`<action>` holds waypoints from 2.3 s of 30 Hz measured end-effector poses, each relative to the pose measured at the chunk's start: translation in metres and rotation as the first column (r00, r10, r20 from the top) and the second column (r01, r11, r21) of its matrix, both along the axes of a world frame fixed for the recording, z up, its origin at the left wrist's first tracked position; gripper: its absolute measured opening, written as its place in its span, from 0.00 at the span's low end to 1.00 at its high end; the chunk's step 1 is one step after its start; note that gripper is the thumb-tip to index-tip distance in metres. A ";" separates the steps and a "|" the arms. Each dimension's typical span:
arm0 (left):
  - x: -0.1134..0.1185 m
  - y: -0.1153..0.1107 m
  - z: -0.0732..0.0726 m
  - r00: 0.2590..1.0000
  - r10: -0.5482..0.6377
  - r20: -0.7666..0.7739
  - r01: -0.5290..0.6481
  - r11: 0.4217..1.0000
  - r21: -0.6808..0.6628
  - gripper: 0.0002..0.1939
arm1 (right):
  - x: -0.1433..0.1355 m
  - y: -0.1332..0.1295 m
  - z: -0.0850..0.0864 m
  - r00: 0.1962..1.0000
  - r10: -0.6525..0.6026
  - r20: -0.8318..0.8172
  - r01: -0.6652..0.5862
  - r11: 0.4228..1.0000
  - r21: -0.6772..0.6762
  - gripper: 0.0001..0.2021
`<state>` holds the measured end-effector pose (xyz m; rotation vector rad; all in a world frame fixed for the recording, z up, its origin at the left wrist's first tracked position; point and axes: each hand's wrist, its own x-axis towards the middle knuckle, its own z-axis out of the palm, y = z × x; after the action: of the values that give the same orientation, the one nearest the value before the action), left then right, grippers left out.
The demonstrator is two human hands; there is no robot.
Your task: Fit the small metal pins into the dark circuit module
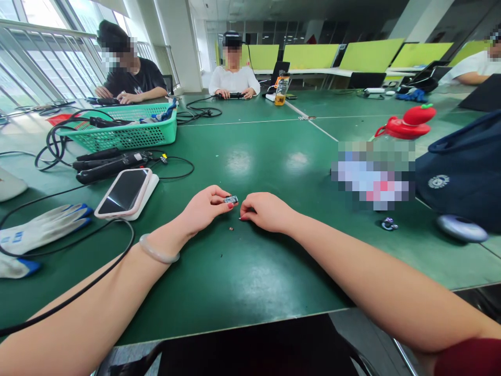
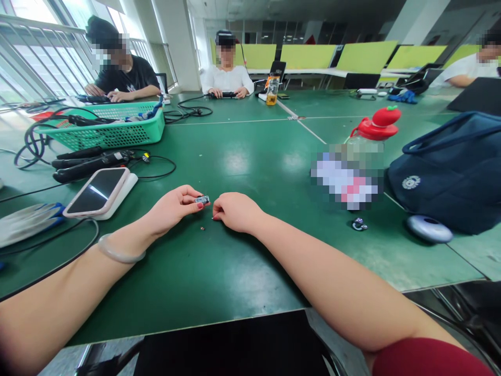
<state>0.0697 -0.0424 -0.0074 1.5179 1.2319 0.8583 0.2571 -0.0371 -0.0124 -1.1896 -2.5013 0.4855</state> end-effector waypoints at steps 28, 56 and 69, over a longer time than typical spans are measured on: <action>0.002 -0.004 0.003 0.987 -0.147 -0.069 0.151 0.987 0.048 0.14 | -0.002 -0.006 0.005 0.937 0.061 -0.344 -0.017 0.991 0.132 0.05; -0.006 0.008 -0.010 0.963 0.125 -0.240 -0.065 0.968 0.243 0.13 | -0.015 -0.017 0.001 0.975 0.165 0.148 -0.184 0.975 0.125 0.06; -0.005 0.006 -0.007 0.949 0.096 -0.301 -0.011 0.962 0.273 0.12 | -0.006 -0.015 0.007 0.939 0.270 0.211 -0.314 0.926 0.211 0.08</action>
<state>0.0643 -0.0359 -0.0146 1.9019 1.4335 0.8705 0.2511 -0.0519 -0.0056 -0.8004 -2.8119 0.1384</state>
